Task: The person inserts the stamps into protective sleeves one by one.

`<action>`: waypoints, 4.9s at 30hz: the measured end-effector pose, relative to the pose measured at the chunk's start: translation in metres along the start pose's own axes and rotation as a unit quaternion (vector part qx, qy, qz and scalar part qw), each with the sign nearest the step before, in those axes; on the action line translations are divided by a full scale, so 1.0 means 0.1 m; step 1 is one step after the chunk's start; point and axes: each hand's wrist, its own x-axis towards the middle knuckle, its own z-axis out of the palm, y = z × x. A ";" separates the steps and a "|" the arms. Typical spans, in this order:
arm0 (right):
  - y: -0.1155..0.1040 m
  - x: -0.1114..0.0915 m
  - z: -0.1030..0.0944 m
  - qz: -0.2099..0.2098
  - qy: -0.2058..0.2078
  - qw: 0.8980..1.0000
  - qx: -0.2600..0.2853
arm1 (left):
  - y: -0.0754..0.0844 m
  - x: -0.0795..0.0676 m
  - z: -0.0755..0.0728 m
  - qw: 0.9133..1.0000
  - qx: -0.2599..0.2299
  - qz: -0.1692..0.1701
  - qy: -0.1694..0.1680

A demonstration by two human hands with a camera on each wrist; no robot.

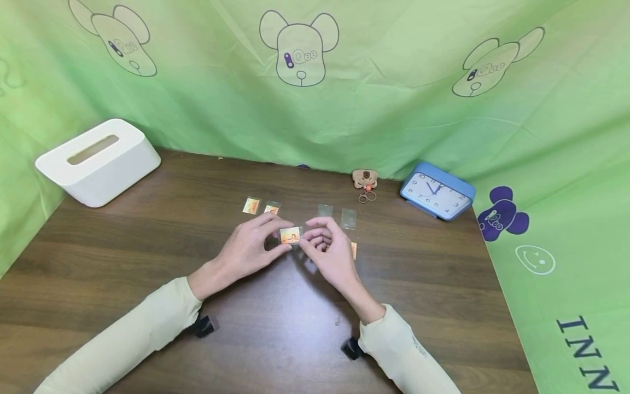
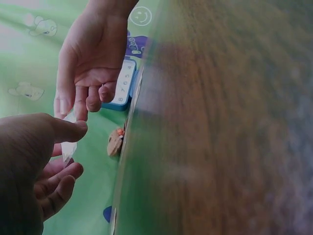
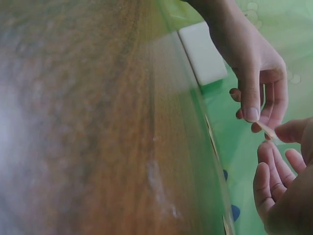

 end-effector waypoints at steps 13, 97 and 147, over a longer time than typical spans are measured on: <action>0.01 0.01 0.00 -0.024 0.016 0.999 -0.033 | 0.04 0.00 0.04 1.000 -0.015 -0.014 -0.010; 0.30 0.02 -0.59 -0.068 0.000 0.955 -0.288 | -0.43 0.38 0.33 0.984 0.024 -0.173 0.023; 0.27 0.02 -0.63 -0.023 0.085 0.988 -0.129 | -0.21 0.66 0.59 0.987 0.015 -0.154 -0.041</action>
